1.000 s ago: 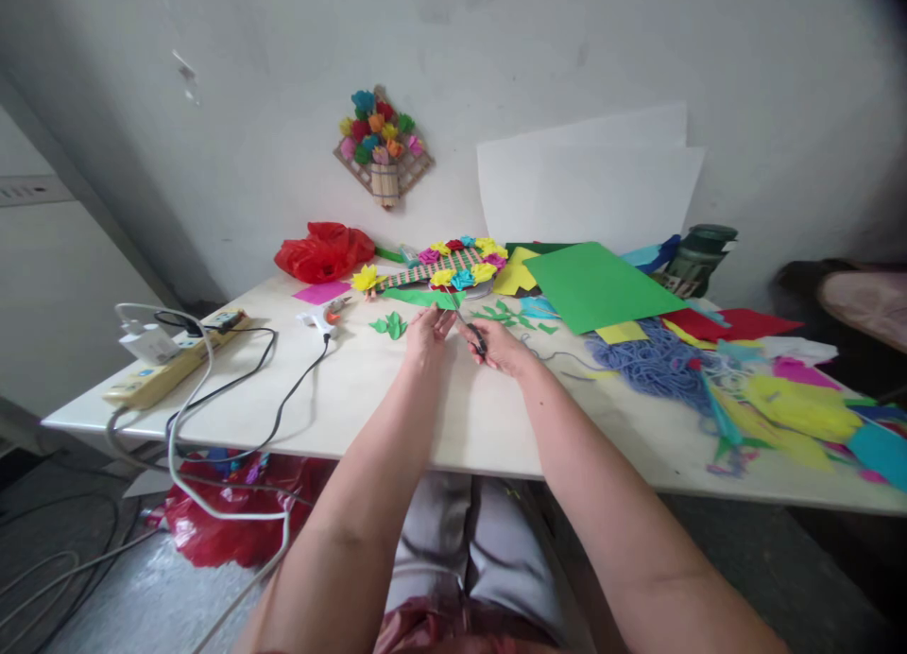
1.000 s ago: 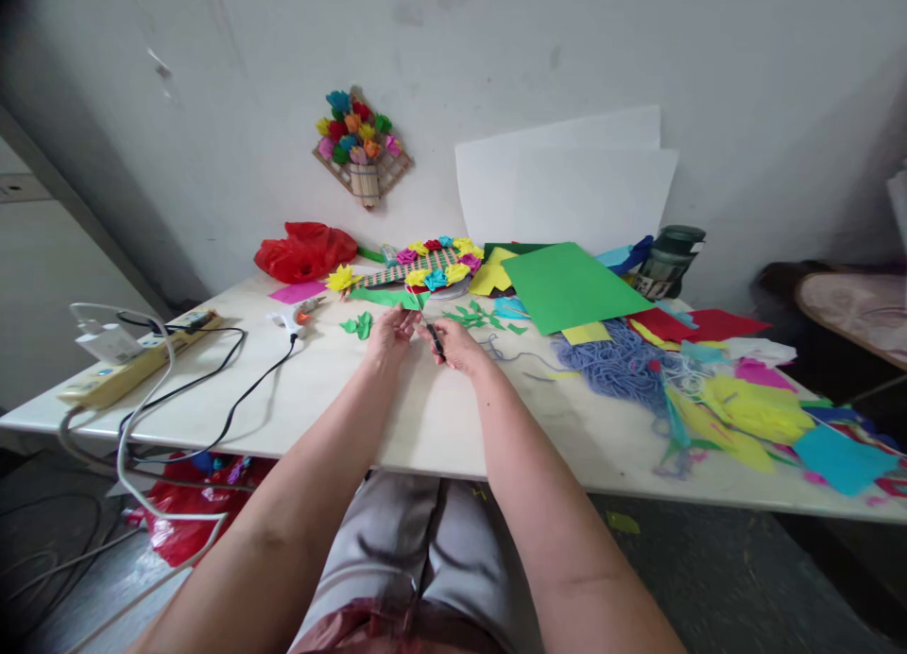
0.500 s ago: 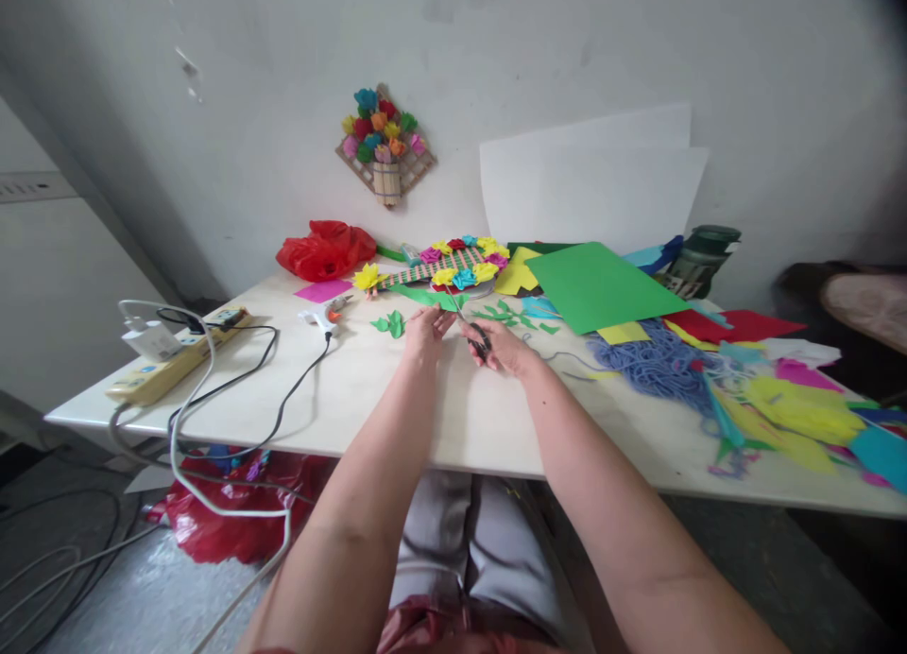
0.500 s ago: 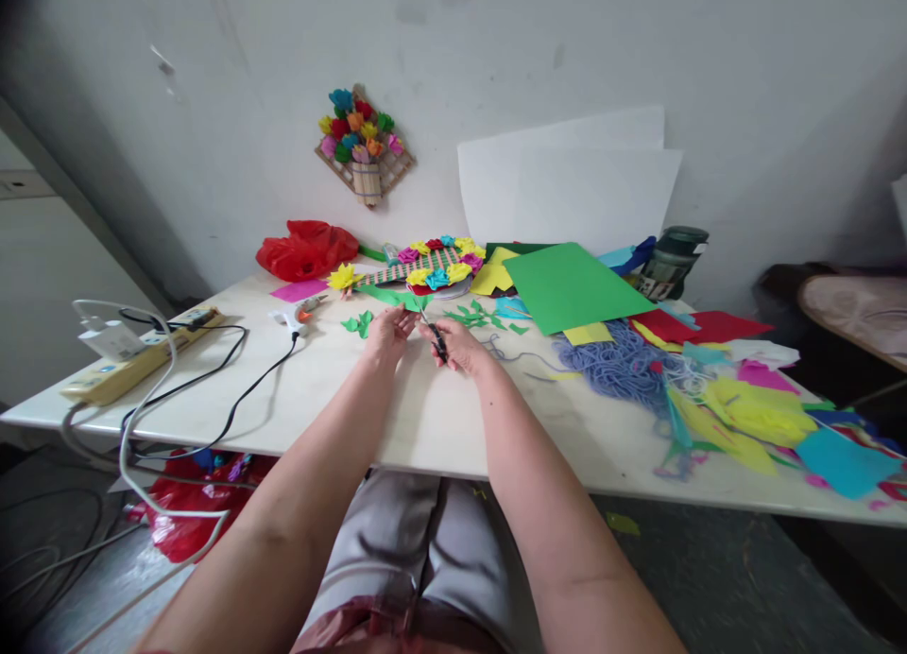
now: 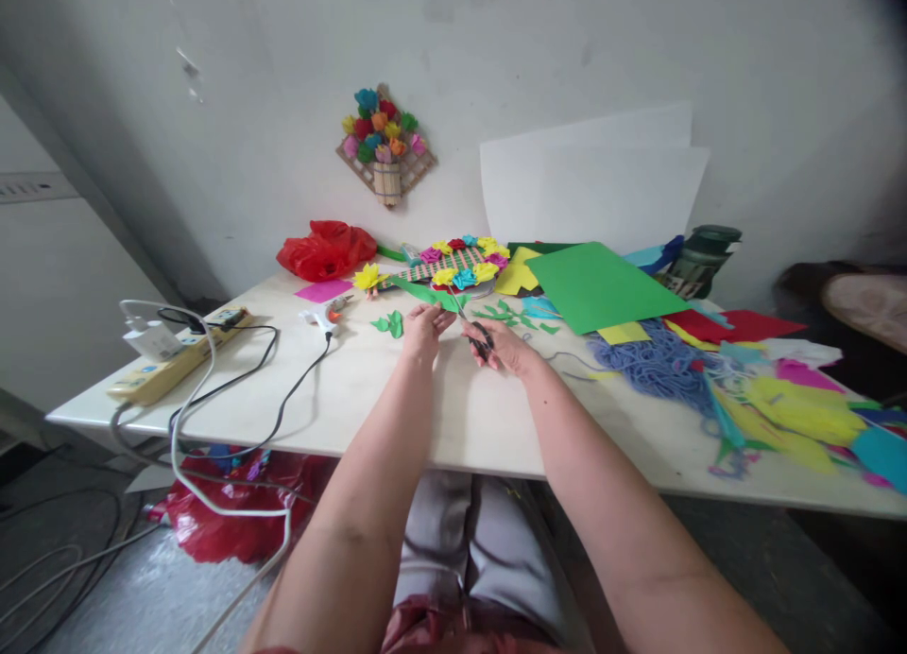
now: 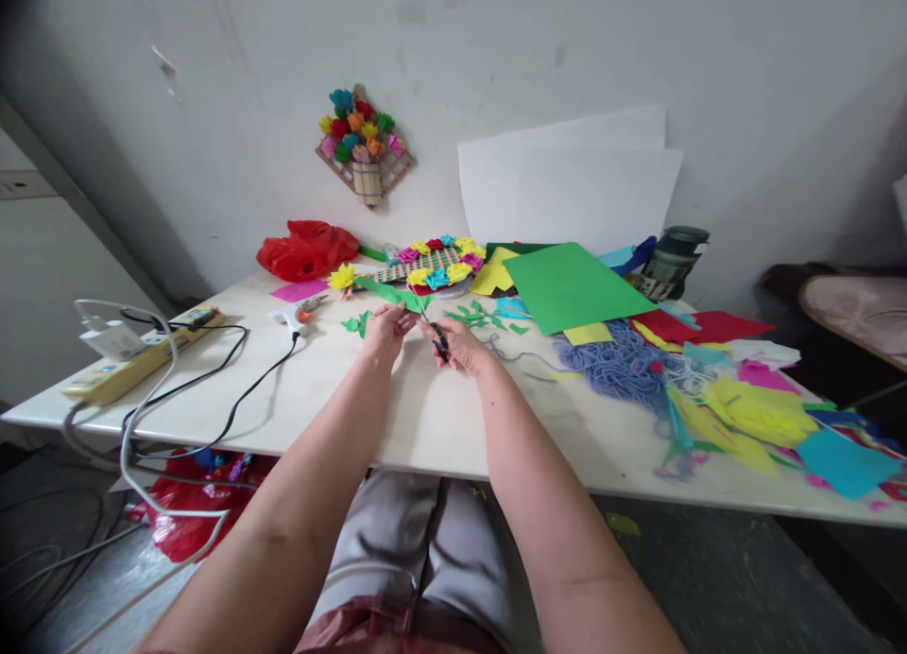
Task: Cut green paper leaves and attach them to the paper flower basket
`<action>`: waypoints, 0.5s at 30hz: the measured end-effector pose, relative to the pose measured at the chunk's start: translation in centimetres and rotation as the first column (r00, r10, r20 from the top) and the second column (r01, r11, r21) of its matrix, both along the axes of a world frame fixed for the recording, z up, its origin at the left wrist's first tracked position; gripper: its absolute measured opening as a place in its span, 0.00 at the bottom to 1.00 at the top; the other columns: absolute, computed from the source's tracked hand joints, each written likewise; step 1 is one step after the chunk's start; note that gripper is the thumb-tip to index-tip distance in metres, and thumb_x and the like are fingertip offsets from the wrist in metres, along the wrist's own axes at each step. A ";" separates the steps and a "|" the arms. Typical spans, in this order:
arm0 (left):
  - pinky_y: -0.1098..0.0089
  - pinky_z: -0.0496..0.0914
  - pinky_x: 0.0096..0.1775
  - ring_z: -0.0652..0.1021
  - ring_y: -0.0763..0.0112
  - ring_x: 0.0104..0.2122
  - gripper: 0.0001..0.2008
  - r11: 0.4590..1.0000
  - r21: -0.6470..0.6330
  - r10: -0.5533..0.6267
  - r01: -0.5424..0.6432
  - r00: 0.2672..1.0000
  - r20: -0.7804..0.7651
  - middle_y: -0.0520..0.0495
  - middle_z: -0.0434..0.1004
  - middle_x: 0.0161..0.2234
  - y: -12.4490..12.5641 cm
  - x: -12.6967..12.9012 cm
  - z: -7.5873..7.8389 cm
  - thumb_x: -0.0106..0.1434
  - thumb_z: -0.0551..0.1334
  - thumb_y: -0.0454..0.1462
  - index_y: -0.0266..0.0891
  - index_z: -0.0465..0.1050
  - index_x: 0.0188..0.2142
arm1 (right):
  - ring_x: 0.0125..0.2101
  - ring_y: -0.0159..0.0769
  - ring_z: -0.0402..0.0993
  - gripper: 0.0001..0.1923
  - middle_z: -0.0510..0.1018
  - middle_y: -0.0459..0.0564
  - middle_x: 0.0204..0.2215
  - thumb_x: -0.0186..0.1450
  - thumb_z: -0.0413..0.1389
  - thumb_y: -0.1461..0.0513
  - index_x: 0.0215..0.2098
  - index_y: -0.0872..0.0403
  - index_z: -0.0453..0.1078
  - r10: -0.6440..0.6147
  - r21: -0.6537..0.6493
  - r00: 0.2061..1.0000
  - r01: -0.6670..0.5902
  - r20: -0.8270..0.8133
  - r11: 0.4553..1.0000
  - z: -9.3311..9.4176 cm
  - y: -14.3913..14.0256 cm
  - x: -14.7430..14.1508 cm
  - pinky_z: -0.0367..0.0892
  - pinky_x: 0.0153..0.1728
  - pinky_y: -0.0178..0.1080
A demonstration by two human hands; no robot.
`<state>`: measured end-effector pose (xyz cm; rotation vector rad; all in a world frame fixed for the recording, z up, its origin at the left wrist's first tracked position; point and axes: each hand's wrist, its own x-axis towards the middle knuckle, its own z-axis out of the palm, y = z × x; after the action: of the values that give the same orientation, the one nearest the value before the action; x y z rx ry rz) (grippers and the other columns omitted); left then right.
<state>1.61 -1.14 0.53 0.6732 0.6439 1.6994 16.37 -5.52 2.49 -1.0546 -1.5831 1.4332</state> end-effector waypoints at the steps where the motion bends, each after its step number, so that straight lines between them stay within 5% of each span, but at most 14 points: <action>1: 0.62 0.72 0.38 0.75 0.73 0.21 0.13 1.000 -0.004 0.004 -0.004 1.000 -0.002 0.53 0.68 0.18 0.0 0.0 0.0 0.46 0.66 0.30 0.37 0.59 0.22 | 0.11 0.23 0.62 0.15 0.67 0.39 0.16 0.58 0.57 0.52 0.30 0.55 0.64 -0.003 -0.001 1.000 0.003 -0.001 1.000 -0.1 0.0 0.0 0.48 0.06 0.26; 15: 0.61 0.73 0.39 0.74 0.74 0.20 0.13 0.998 -0.028 0.050 -0.051 0.998 -0.022 0.54 0.67 0.17 -0.4 0.0 0.4 0.46 0.66 0.31 0.37 0.60 0.22 | 0.11 0.22 0.61 0.13 0.67 0.39 0.15 0.60 0.56 0.53 0.29 0.55 0.63 -0.015 0.004 1.000 0.015 0.008 1.000 0.0 0.0 -0.1 0.47 0.07 0.25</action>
<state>1.61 -1.50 0.92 0.6608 0.7040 1.7286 16.24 -5.52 2.53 -1.0690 -1.5793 1.4172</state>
